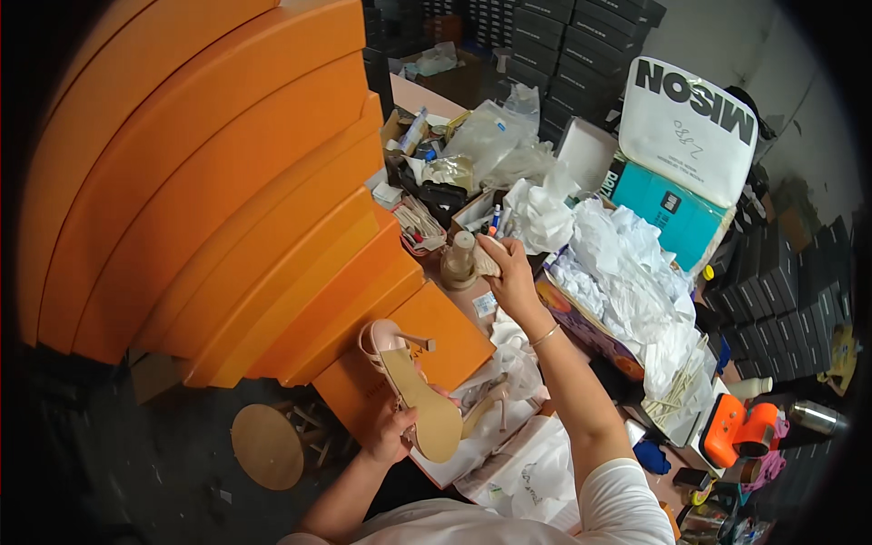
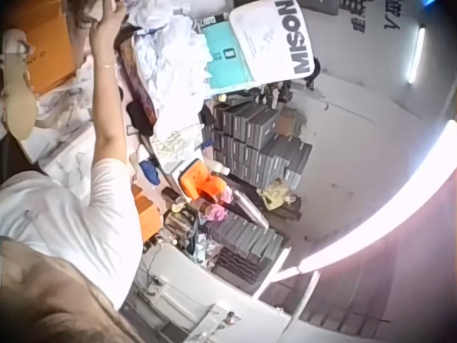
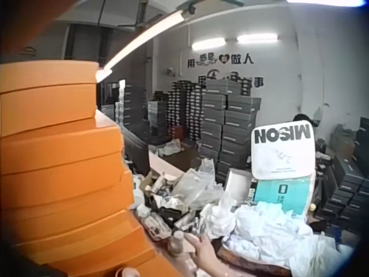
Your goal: Packing sandals into orange shoeboxes using tissue paper and dust bags.
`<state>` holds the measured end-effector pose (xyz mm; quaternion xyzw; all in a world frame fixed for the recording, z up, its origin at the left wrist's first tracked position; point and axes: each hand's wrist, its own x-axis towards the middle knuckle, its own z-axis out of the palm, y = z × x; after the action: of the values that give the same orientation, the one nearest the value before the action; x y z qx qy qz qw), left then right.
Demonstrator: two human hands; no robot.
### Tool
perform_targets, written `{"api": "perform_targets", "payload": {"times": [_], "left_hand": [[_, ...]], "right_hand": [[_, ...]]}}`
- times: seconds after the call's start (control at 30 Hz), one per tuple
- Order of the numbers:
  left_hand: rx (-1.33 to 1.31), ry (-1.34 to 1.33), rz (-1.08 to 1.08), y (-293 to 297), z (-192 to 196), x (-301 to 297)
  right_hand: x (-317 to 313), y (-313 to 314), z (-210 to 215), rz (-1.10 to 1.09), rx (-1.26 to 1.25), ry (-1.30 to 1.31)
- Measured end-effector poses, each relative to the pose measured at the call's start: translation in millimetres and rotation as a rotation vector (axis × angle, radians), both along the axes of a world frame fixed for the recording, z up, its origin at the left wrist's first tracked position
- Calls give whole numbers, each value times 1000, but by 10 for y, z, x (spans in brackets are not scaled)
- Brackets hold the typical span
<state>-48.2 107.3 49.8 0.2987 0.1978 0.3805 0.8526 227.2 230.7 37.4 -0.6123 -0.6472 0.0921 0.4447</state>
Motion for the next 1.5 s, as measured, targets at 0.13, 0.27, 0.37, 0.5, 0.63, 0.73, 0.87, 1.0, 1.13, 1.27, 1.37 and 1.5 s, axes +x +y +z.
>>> {"api": "perform_targets", "payload": {"times": [0.13, 0.27, 0.37, 0.5, 0.63, 0.73, 0.87, 1.0, 1.13, 1.27, 1.37, 1.5], "left_hand": [[-72, 19, 7, 90, -254, -113], [-130, 40, -30, 81, -427, -212], [-175, -3, -74, 113, -471, -234], [-191, 10, -132, 162, -486, -251], [-190, -3, -163, 203, -521, -267], [-197, -28, -156, 200, -532, -291], [-202, -8, -159, 232, -481, -234], [-217, -134, -172, 230, -451, -176], [-148, -161, -166, 166, -423, -235], [-201, -141, -204, 101, -261, -187], [-149, -123, -225, 81, -66, -64], [-130, -150, -229, -62, 101, 95]], "right_hand": [[-63, 535, -233, 15, 52, -163], [-153, 667, -478, 8, -26, -278], [-160, 593, -652, 11, -20, -218], [-135, 650, -812, 28, -31, -103], [-40, 602, -725, -10, -3, -55], [4, 238, -415, -314, 214, -39], [366, -345, -708, -502, 304, 1155], [313, -440, -1030, -670, 441, 1675], [103, -93, -552, -500, 329, 1067], [-3, 282, -375, -277, 211, 1], [-102, 437, -608, -112, -30, -87], [-167, 401, -537, -49, -39, -158]]}}
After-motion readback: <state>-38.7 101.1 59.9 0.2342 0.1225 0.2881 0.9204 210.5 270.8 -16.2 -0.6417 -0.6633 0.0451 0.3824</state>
